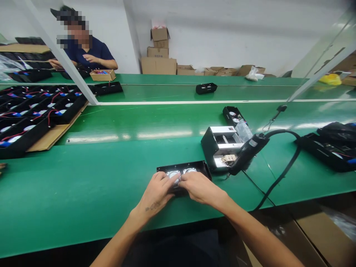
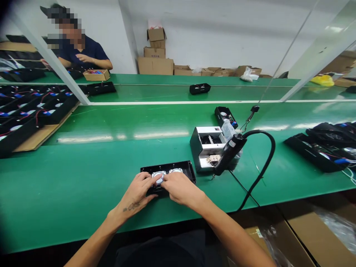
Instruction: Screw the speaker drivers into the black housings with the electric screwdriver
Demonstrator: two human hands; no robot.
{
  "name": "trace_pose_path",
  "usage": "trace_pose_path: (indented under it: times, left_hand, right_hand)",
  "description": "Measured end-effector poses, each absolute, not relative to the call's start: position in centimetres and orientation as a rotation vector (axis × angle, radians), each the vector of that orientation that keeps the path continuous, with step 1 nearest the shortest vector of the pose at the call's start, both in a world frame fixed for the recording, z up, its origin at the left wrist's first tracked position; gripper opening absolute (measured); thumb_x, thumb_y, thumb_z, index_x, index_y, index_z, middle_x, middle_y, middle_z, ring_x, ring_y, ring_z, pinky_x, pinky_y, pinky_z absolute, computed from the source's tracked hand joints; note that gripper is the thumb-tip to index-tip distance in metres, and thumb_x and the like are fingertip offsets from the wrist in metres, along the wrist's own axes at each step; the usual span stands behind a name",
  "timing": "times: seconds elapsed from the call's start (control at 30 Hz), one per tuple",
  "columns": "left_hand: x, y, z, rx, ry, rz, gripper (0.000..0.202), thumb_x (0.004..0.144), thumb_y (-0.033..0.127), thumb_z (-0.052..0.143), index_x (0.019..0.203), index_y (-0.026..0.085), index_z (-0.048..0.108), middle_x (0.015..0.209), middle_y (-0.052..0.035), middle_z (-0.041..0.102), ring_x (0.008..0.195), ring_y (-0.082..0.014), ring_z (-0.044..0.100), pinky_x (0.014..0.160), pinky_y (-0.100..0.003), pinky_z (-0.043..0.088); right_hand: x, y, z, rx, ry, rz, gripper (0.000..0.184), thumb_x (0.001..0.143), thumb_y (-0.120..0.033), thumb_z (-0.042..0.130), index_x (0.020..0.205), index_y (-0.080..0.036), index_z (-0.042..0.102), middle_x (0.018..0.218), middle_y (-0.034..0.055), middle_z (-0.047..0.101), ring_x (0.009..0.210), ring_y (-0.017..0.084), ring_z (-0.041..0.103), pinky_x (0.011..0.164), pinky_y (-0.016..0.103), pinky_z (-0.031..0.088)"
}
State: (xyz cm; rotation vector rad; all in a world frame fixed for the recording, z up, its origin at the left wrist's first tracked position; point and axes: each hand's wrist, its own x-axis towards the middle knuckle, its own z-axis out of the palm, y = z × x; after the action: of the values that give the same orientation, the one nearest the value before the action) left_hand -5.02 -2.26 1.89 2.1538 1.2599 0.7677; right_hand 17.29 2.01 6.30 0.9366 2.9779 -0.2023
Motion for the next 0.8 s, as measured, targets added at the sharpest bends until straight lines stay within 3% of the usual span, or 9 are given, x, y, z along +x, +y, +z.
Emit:
trace_pose_path:
  times: [0.13, 0.3, 0.47, 0.57, 0.67, 0.8]
  left_hand:
    - [-4.8, -2.0, 1.6, 2.347, 1.28, 0.686, 0.072, 0.085, 0.011, 0.069, 0.151, 0.026, 0.045, 0.104, -0.0055, 0.073, 0.095, -0.0257, 0.058, 0.093, -0.046, 0.045]
    - [-4.7, -1.8, 1.4, 2.523, 1.311, 0.583, 0.066, 0.084, 0.011, 0.07, 0.145, 0.024, 0.048, 0.1, -0.0048, 0.072, 0.091, -0.0243, 0.06, 0.089, -0.043, 0.044]
    - [-4.2, -2.2, 0.7, 2.575, 1.334, 0.562, 0.067, 0.079, 0.005, 0.066, 0.143, 0.022, 0.053, 0.093, -0.0056, 0.073, 0.086, -0.0241, 0.064, 0.087, -0.042, 0.045]
    - [-4.4, -0.5, 1.6, 2.382, 1.353, 0.553, 0.065, 0.079, 0.015, 0.073, 0.141, 0.026, 0.056, 0.092, -0.0022, 0.074, 0.083, -0.0221, 0.066, 0.087, -0.04, 0.045]
    - [-5.2, 3.7, 3.5, 2.065, 1.32, 0.476, 0.086, 0.064, 0.033, 0.088, 0.143, 0.031, 0.055, 0.087, 0.0034, 0.072, 0.078, -0.0197, 0.066, 0.079, -0.033, 0.046]
    - [-6.3, 9.1, 5.7, 1.761, 1.239, 0.363, 0.091, 0.05, 0.039, 0.094, 0.135, 0.028, 0.062, 0.081, 0.0054, 0.065, 0.07, -0.0148, 0.059, 0.064, -0.026, 0.042]
  right_hand:
    - [17.2, 2.8, 6.8, 0.889, 2.901, -0.412, 0.026, 0.08, -0.006, 0.052, 0.092, -0.018, 0.071, 0.09, 0.0069, 0.071, 0.07, 0.019, 0.06, 0.062, 0.032, 0.035]
    - [17.0, 2.4, 7.0, 0.908, 2.889, -0.423, 0.014, 0.086, -0.018, 0.055, 0.092, -0.016, 0.068, 0.094, 0.0104, 0.071, 0.08, 0.023, 0.064, 0.068, 0.034, 0.04]
    - [16.5, 1.4, 6.2, 0.962, 2.827, -0.299, 0.016, 0.083, -0.01, 0.053, 0.092, -0.014, 0.066, 0.094, 0.0135, 0.071, 0.08, 0.025, 0.065, 0.066, 0.035, 0.039]
    - [16.3, 2.5, 6.4, 1.052, 2.854, -0.472, 0.017, 0.079, -0.013, 0.062, 0.096, -0.014, 0.066, 0.099, 0.0126, 0.073, 0.088, 0.025, 0.067, 0.072, 0.033, 0.042]
    - [15.7, 5.4, 7.8, 1.148, 2.861, -0.63, 0.029, 0.074, -0.018, 0.073, 0.103, -0.015, 0.068, 0.105, 0.0119, 0.074, 0.093, 0.026, 0.068, 0.072, 0.03, 0.042]
    - [14.5, 10.1, 10.0, 1.118, 2.744, -0.793, 0.036, 0.068, -0.029, 0.082, 0.101, -0.017, 0.073, 0.088, 0.005, 0.073, 0.079, 0.021, 0.064, 0.061, 0.027, 0.036]
